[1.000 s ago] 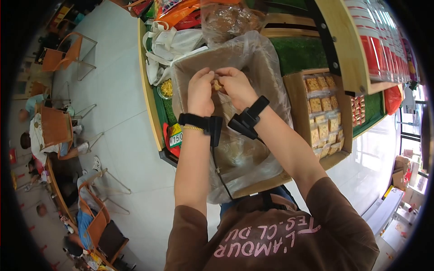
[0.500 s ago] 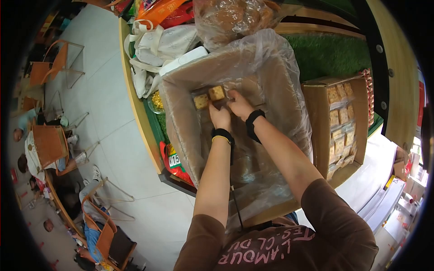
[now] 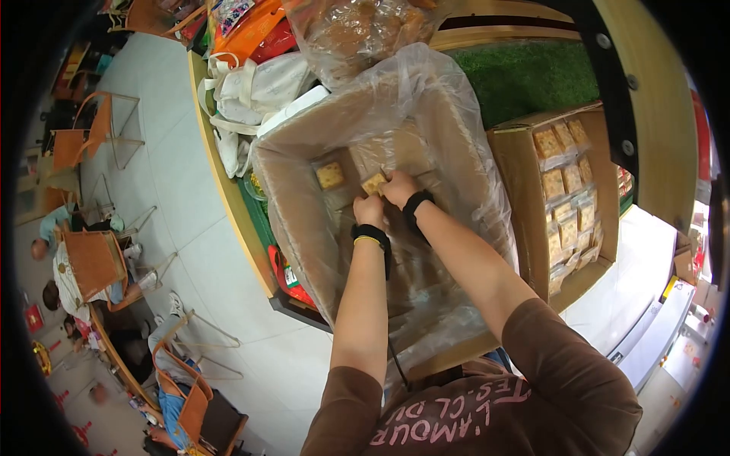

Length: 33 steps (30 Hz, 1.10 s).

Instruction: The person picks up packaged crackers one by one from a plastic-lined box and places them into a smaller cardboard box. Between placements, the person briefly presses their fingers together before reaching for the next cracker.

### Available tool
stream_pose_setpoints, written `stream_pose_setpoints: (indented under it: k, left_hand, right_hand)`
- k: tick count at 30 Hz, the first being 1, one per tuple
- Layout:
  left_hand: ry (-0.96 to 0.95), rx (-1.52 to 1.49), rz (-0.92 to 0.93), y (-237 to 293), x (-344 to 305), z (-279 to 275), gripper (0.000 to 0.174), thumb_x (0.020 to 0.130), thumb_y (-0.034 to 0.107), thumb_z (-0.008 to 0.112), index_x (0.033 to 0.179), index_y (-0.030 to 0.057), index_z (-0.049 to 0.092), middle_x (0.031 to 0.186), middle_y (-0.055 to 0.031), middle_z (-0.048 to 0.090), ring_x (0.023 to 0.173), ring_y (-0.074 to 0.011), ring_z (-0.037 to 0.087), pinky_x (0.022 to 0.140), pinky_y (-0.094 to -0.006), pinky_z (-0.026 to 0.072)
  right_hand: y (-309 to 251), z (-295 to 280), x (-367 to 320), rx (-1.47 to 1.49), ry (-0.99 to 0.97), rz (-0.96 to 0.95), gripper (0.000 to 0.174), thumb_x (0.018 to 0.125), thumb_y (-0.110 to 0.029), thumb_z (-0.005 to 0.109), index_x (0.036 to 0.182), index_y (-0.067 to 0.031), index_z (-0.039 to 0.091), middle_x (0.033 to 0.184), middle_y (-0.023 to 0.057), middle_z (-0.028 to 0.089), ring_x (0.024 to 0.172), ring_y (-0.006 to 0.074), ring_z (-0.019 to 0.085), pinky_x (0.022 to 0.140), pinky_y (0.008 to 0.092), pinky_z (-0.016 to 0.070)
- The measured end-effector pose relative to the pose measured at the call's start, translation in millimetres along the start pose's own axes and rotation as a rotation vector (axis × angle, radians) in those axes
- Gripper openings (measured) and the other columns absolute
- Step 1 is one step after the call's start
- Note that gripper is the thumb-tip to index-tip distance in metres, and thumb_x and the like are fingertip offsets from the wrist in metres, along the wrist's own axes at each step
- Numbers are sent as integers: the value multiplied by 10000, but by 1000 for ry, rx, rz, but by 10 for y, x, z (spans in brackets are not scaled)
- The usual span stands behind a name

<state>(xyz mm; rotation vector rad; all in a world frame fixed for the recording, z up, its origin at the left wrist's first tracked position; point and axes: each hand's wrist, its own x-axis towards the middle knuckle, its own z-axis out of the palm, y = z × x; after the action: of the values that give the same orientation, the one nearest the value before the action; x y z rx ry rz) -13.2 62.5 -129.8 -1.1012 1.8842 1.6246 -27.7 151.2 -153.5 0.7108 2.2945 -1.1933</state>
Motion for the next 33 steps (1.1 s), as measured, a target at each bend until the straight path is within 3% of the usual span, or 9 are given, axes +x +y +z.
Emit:
stream_pose_setpoints:
  k: [5, 6, 8, 10, 11, 18, 24, 32, 33]
  left_hand:
    - [-17, -116, -68, -252, 126, -31, 183, 777, 161, 539, 872, 7, 564, 696, -55, 500, 536, -152, 448, 422, -300, 321]
    - [-72, -199, -90, 65, -286, -95, 157, 782, 156, 534, 837, 12, 567, 667, -49, 507, 502, -151, 449, 406, -291, 326]
    - [-80, -216, 12, 165, -474, -170, 117, 788, 133, 525, 780, 24, 567, 642, -38, 513, 478, -136, 445, 393, -280, 324]
    - [-133, -239, 78, 173, -559, -279, 99, 791, 104, 515, 746, 33, 568, 626, -31, 523, 485, -121, 458, 401, -264, 330]
    - [-171, -312, 122, 161, -635, -328, 106, 799, 83, 500, 725, 40, 562, 624, -24, 530, 486, -106, 462, 408, -238, 329]
    - [-178, -465, 327, 600, -1977, -437, 111, 844, 86, 502, 910, 26, 436, 735, -32, 505, 597, -90, 467, 516, -218, 377]
    - [-318, -456, 565, 567, -2736, 73, 104, 820, 27, 514, 903, 10, 453, 750, -48, 486, 617, -113, 453, 584, -256, 397]
    - [-606, -283, 490, 196, -3521, 1247, 162, 787, 36, 540, 923, 13, 456, 753, -43, 492, 614, -96, 467, 528, -217, 388]
    - [-613, -241, 485, 131, -3563, 1391, 155, 784, 34, 539, 916, 11, 459, 753, -43, 491, 614, -99, 468, 530, -221, 391]
  right_hand:
    - [-143, -163, -369, -16, 53, 50, 237, 658, -158, 597, 807, 22, 635, 796, 223, 609, 796, 311, 604, 691, 356, 456]
    - [-233, -237, -471, -36, 85, 64, 251, 649, -174, 604, 813, 12, 638, 813, 215, 609, 822, 319, 595, 724, 367, 453]
    - [-442, -352, -684, -46, 130, 136, 291, 686, -168, 612, 920, 6, 610, 943, 217, 587, 962, 346, 538, 828, 374, 431]
    - [-572, -437, -817, -74, 100, 54, 311, 706, -163, 588, 968, 3, 586, 923, 190, 588, 978, 337, 520, 878, 385, 393]
    - [-604, -506, -959, -84, 203, -81, 214, 661, -132, 609, 849, -31, 615, 860, 195, 602, 835, 331, 573, 739, 375, 446]
    - [-818, -1206, -2025, 348, 327, -390, 177, 692, -55, 565, 859, -14, 521, 876, 197, 562, 825, 354, 538, 724, 388, 428]
    - [-330, -2088, -2381, 395, 442, -568, 213, 732, -98, 580, 908, 12, 532, 816, 161, 580, 760, 263, 579, 679, 316, 455]
    - [824, -3237, -2704, 539, 458, -462, 209, 766, -92, 570, 939, 18, 533, 825, 85, 571, 744, 138, 533, 668, 255, 429]
    - [1015, -3306, -2668, 518, 506, -424, 219, 752, -108, 578, 925, 22, 549, 818, 115, 583, 742, 183, 555, 670, 281, 437]
